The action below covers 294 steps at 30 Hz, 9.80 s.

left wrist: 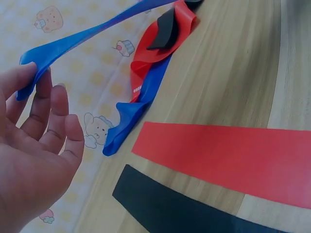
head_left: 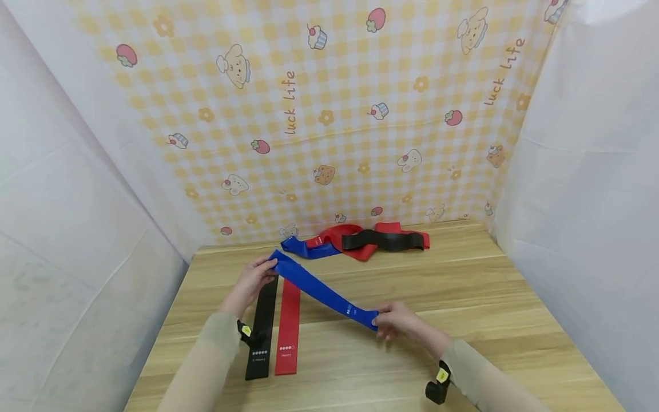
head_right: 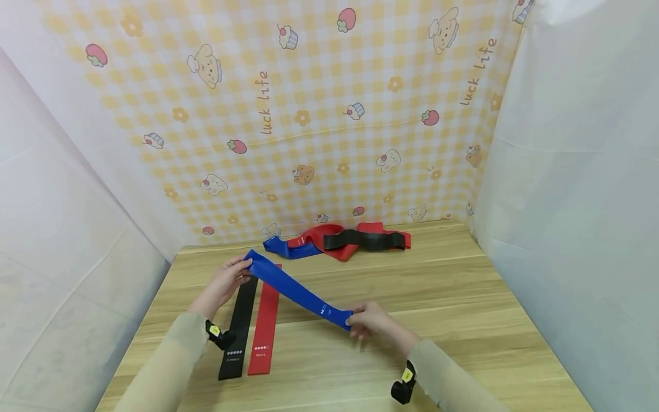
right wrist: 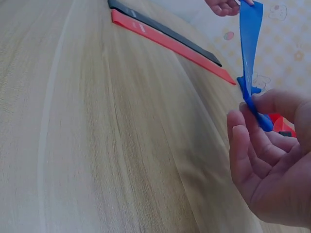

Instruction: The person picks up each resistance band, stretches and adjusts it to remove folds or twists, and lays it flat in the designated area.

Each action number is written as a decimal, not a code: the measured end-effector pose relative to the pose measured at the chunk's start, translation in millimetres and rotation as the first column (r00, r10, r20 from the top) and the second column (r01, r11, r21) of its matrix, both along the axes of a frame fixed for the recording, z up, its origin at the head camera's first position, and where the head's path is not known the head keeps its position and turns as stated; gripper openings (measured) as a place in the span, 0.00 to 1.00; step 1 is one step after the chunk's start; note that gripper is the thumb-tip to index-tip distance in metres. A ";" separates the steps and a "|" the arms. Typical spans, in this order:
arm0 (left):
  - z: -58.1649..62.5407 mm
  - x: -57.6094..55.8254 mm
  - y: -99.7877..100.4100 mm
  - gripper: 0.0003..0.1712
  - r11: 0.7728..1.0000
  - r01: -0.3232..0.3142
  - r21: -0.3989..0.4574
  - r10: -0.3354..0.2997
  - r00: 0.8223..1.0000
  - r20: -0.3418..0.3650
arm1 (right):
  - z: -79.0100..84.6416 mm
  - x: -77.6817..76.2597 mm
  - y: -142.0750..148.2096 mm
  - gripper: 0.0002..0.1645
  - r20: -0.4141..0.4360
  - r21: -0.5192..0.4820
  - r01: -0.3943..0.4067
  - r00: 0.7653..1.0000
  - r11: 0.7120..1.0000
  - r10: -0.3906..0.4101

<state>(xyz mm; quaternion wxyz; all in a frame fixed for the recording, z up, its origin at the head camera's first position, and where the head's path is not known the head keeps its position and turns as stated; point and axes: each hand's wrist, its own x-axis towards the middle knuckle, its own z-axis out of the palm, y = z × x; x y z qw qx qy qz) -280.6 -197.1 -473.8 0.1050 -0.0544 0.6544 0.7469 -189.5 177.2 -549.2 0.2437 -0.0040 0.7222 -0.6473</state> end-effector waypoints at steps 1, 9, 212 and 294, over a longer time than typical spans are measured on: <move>1.1 0.0 -1.3 0.08 1.000 0.015 -0.011 -0.015 1.000 -0.002 | -0.2 0.4 -0.5 0.28 0.002 0.011 -0.005 1.000 1.000 0.005; 4.7 -6.2 -10.7 0.05 0.983 0.079 -0.168 -0.090 0.994 -0.062 | 0.9 0.0 -5.8 0.19 0.030 0.069 -0.013 0.999 0.998 0.011; 11.9 -43.2 59.9 0.12 0.870 -0.006 -0.492 -0.076 0.986 -0.147 | 0.3 41.0 -129.3 0.06 -0.118 0.158 -0.181 0.972 0.971 0.201; -8.5 -34.8 79.2 0.08 0.740 0.058 -0.670 -0.201 0.970 -0.139 | -0.3 42.7 -148.4 0.07 -0.029 0.211 -0.247 0.966 0.946 0.258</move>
